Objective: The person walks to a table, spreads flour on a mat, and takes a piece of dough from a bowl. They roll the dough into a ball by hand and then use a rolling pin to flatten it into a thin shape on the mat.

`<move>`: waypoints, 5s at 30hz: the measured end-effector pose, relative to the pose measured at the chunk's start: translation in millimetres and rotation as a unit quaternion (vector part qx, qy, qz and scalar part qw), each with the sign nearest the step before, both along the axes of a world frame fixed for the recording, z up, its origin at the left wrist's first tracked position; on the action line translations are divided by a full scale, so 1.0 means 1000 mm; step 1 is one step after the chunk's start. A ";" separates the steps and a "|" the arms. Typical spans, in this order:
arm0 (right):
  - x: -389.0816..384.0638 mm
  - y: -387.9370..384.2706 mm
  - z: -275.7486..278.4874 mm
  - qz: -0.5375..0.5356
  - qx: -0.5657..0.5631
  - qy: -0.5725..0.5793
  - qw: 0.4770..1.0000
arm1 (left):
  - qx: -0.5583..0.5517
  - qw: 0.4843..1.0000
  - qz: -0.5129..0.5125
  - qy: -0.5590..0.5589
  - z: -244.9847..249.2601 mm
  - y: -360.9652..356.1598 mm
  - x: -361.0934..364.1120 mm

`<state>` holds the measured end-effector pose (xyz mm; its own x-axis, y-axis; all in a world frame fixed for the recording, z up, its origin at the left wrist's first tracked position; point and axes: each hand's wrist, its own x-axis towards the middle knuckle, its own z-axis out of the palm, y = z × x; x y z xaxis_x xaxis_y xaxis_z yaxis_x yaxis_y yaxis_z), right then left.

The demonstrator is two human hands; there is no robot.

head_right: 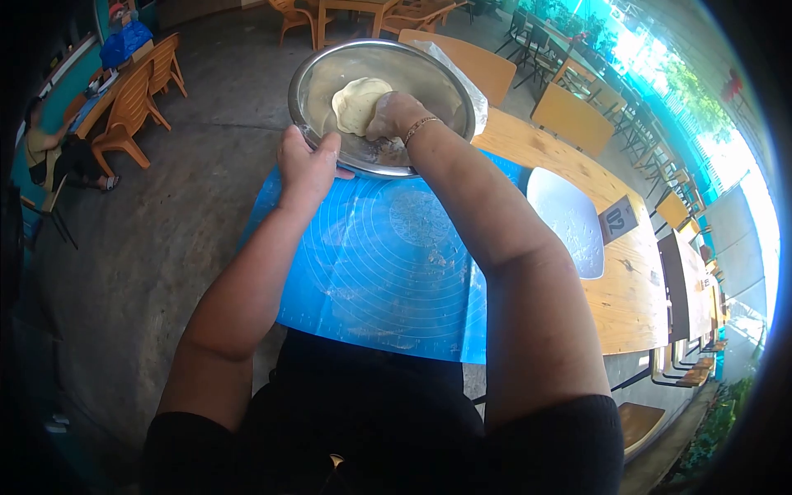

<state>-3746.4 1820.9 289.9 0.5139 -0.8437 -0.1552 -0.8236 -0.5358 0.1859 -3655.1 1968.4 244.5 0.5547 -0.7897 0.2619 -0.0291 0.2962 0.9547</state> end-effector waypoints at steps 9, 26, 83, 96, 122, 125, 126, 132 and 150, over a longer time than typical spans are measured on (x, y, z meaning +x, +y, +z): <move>-0.006 0.002 -0.021 -0.109 -0.105 -0.254 0.955 | -0.027 0.986 0.069 -0.152 -0.021 -0.008 0.009; 0.001 -0.022 -0.007 -0.029 -0.052 -0.085 0.995 | -0.014 0.999 0.024 -0.028 -0.003 -0.002 0.002; -0.041 -0.030 0.014 0.009 0.299 -0.498 0.814 | 0.323 0.707 -0.152 -0.610 0.060 -0.112 0.006; -0.063 0.001 0.037 0.056 0.229 -0.471 0.850 | 0.407 0.625 -0.125 -0.655 0.069 -0.099 -0.010; -0.217 0.147 0.060 0.008 0.197 -0.611 0.766 | -0.023 0.952 -0.232 -0.199 0.112 -0.054 -0.026; -0.209 0.169 0.035 -0.012 0.164 -0.676 0.718 | -0.009 0.950 -0.310 -0.026 0.086 0.016 -0.075; -0.205 0.175 0.032 -0.011 0.151 -0.689 0.709 | 0.036 0.955 -0.296 0.006 0.073 0.037 -0.092; -0.161 0.221 0.010 0.003 -0.102 -0.648 0.755 | 0.161 0.817 -0.467 0.299 0.045 0.069 -0.115; -0.114 0.238 -0.032 0.068 -0.084 -0.605 0.789 | -0.124 0.710 -0.469 0.510 -0.031 0.054 -0.133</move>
